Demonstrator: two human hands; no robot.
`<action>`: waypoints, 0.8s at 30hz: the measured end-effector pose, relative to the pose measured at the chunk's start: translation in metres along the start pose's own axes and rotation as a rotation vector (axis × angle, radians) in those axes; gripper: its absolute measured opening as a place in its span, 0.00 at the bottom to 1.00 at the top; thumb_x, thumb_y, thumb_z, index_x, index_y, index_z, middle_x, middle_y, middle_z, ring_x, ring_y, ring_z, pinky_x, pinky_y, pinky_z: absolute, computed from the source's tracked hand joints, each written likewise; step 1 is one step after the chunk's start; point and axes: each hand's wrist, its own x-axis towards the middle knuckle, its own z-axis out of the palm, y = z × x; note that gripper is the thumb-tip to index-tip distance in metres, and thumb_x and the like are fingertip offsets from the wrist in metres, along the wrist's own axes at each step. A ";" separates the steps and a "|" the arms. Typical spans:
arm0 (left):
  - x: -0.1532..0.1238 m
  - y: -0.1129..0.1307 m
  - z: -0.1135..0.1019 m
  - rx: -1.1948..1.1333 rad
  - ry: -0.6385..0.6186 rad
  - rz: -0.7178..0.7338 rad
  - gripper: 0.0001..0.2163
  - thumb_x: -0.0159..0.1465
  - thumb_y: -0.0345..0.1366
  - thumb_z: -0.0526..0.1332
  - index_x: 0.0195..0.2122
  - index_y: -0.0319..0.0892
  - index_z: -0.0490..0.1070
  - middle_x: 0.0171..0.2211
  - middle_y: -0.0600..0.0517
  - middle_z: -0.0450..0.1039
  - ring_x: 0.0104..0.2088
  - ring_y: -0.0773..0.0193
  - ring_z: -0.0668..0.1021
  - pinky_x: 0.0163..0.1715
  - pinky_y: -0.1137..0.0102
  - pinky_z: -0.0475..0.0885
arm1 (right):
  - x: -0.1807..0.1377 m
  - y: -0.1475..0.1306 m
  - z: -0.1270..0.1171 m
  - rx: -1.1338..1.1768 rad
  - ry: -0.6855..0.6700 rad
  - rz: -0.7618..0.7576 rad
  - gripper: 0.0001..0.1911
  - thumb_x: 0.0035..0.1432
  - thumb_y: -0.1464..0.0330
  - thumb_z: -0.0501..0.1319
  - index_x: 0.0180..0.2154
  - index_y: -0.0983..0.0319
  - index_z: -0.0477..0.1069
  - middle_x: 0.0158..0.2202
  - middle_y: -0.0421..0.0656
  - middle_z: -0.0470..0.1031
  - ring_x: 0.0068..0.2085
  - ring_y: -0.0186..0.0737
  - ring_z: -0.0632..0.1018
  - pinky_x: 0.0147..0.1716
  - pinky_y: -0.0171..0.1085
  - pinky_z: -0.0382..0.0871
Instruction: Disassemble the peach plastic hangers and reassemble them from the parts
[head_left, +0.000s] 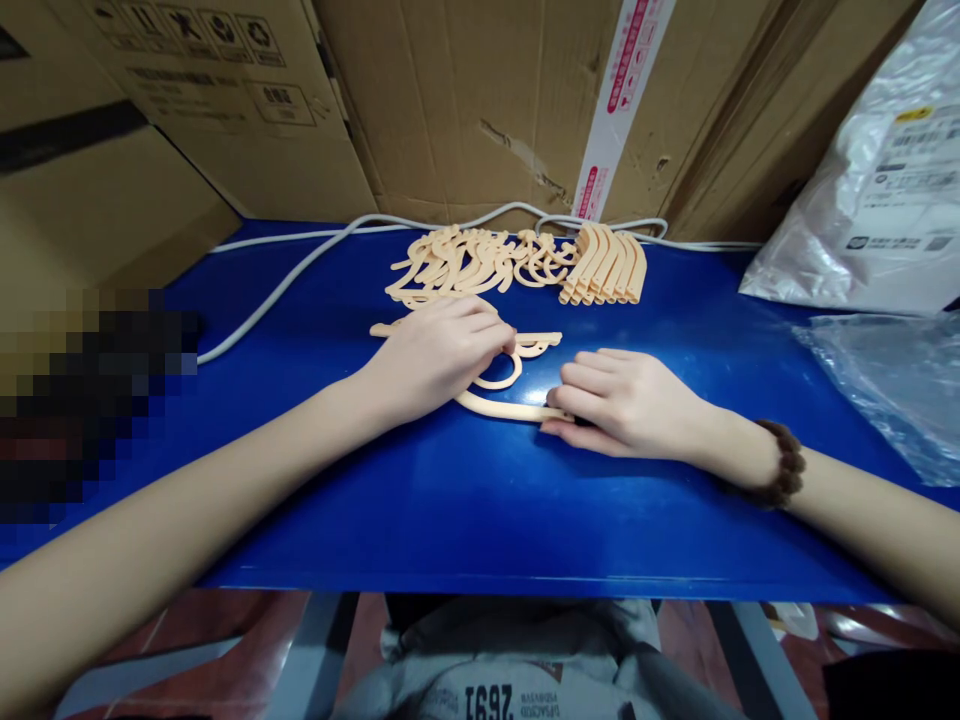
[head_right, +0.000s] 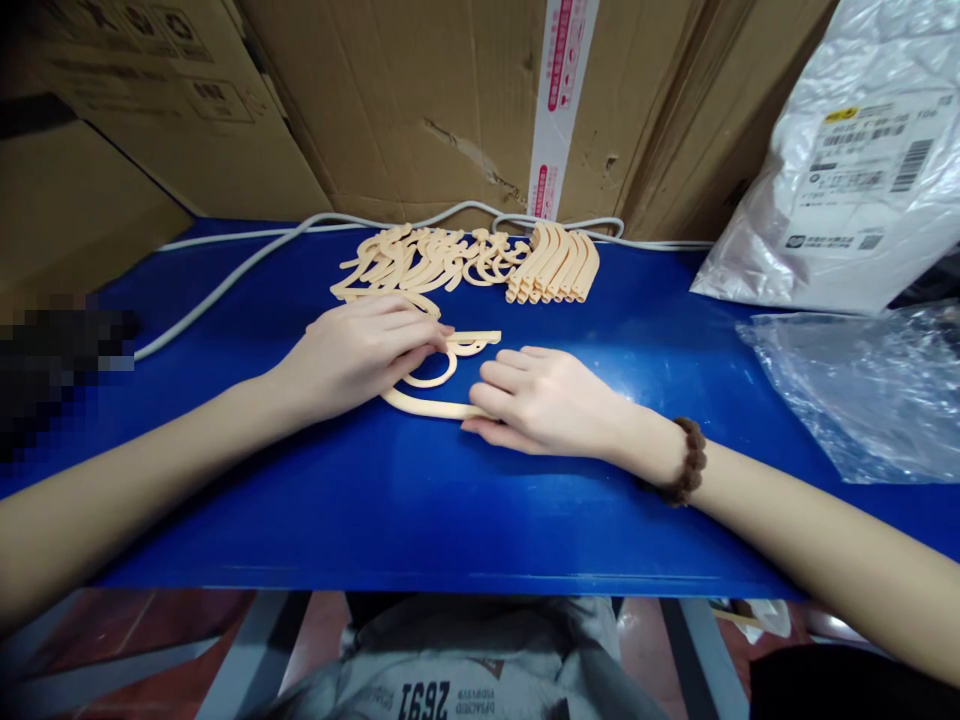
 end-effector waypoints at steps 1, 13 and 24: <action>0.000 0.000 0.001 0.005 0.009 0.006 0.12 0.72 0.30 0.53 0.39 0.40 0.76 0.39 0.47 0.80 0.42 0.57 0.79 0.41 0.65 0.73 | 0.000 -0.001 -0.001 -0.019 0.013 -0.037 0.21 0.74 0.61 0.50 0.31 0.61 0.71 0.27 0.41 0.71 0.30 0.38 0.68 0.31 0.38 0.57; 0.001 -0.001 -0.004 -0.132 -0.029 -0.126 0.10 0.72 0.37 0.55 0.42 0.41 0.76 0.44 0.47 0.80 0.46 0.56 0.79 0.46 0.62 0.72 | -0.001 0.001 0.001 -0.014 0.054 -0.022 0.20 0.72 0.57 0.53 0.36 0.63 0.74 0.29 0.41 0.73 0.31 0.39 0.70 0.32 0.38 0.59; 0.002 -0.044 -0.013 -0.089 -0.009 -0.822 0.07 0.64 0.40 0.59 0.35 0.44 0.74 0.36 0.50 0.78 0.38 0.56 0.77 0.33 0.66 0.64 | 0.001 0.000 0.001 -0.018 0.151 0.033 0.13 0.71 0.65 0.55 0.39 0.64 0.74 0.29 0.41 0.74 0.30 0.38 0.70 0.30 0.37 0.58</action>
